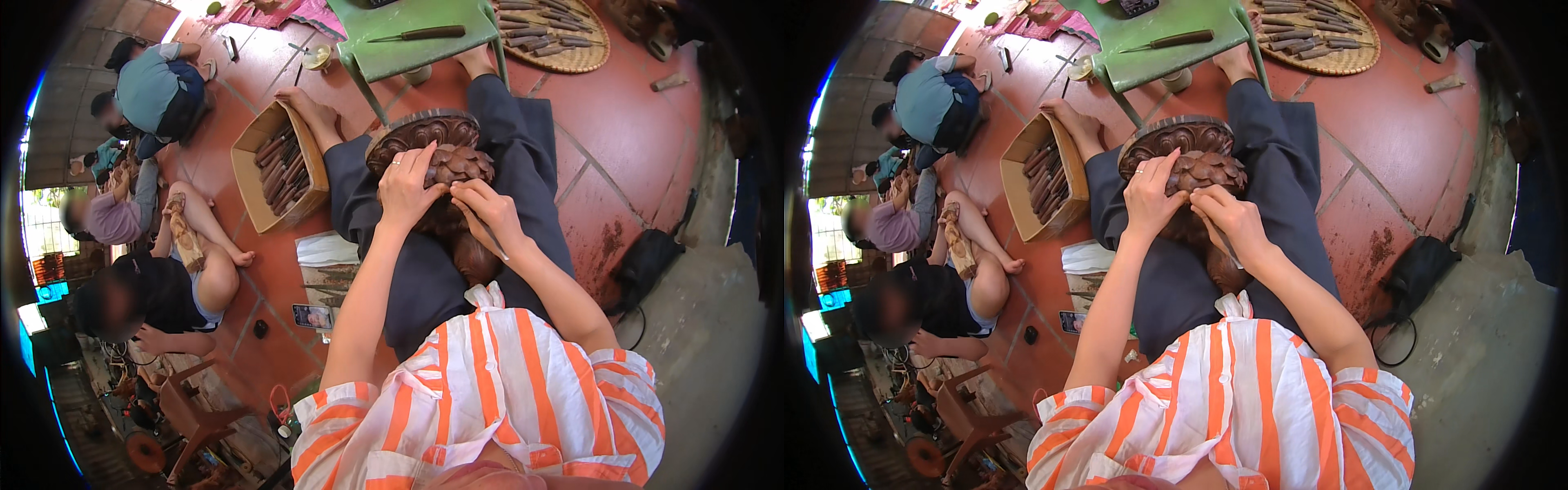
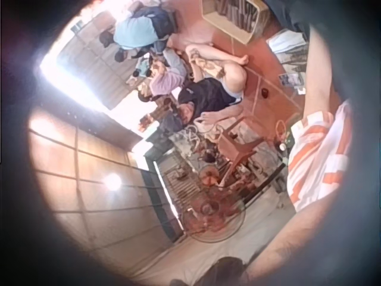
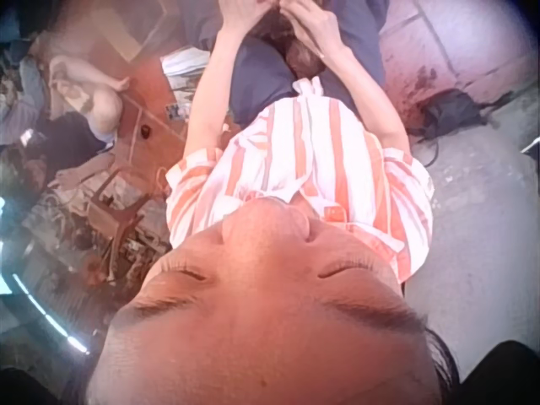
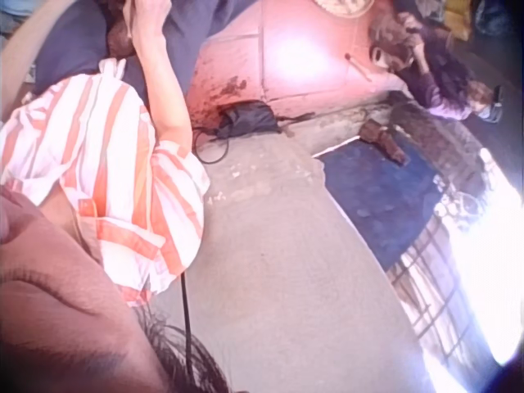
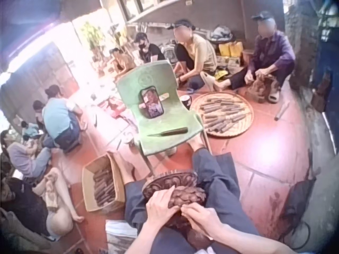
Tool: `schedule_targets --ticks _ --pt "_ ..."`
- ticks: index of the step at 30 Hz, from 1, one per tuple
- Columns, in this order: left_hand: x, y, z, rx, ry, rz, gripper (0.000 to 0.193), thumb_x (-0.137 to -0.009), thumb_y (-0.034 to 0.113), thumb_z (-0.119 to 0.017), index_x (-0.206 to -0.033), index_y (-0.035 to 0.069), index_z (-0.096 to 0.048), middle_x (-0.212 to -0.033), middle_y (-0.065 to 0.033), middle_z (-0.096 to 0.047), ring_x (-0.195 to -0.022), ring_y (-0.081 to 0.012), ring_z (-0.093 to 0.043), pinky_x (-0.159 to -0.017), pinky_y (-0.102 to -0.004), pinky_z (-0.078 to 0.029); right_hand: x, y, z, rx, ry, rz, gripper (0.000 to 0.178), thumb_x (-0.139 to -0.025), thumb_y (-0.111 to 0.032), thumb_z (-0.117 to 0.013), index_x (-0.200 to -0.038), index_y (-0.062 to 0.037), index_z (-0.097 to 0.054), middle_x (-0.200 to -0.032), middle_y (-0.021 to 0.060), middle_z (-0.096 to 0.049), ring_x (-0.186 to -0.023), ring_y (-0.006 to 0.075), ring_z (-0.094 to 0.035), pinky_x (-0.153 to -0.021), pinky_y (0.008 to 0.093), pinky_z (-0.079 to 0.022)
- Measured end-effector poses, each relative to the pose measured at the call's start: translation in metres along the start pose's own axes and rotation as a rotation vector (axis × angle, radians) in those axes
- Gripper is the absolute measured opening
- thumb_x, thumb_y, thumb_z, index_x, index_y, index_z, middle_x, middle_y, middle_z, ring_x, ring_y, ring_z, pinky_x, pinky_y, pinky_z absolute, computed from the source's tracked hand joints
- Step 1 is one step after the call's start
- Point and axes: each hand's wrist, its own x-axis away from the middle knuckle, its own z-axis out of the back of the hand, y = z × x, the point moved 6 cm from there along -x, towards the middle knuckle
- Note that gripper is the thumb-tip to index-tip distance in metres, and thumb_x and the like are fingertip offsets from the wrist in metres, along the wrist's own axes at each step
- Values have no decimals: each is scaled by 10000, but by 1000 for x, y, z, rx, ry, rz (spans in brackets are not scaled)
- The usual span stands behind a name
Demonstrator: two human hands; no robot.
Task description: The person carves a dark wooden object resting on their lap using a small metal carving tool. They hold the object steady with one hand while using the tool to shape and refine its surface.
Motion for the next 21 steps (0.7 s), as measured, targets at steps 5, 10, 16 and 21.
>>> schedule_targets --ticks 5,10,16,21 --pt "-2 1 -1 6 27 -19 719 -594 264 -836 -1250 87 -598 -1020 -57 -623 -943 -258 -607 -780 -366 -517 -12 6 3 -14 41 -27 165 -809 -27 -709 -963 -46 -653 -921 95 -655 -733 301 -673 -603 354 -556" --pt "1 -2 -3 -24 3 -11 720 -601 288 -831 -1251 85 -596 -1023 -58 -619 -936 -263 -607 -779 -370 -516 -4 5 1 -61 -28 -24 154 -823 -24 -694 -969 -50 -653 -915 101 -650 -729 304 -668 -588 366 -548" --pt "-1 0 -1 2 26 -14 725 -595 315 -832 -1241 79 -601 -1012 -61 -616 -928 -263 -606 -770 -371 -515 2 4 -2 -12 48 -74 128 -848 -40 -678 -973 -41 -651 -902 111 -650 -733 319 -664 -609 360 -547" --pt "-1 1 -1 6 41 -20 728 -596 331 -831 -1240 77 -604 -1012 -62 -616 -918 -264 -607 -763 -370 -516 -5 16 4 -112 124 -132 125 -849 -48 -684 -968 -33 -647 -900 127 -650 -734 327 -660 -612 357 -538"
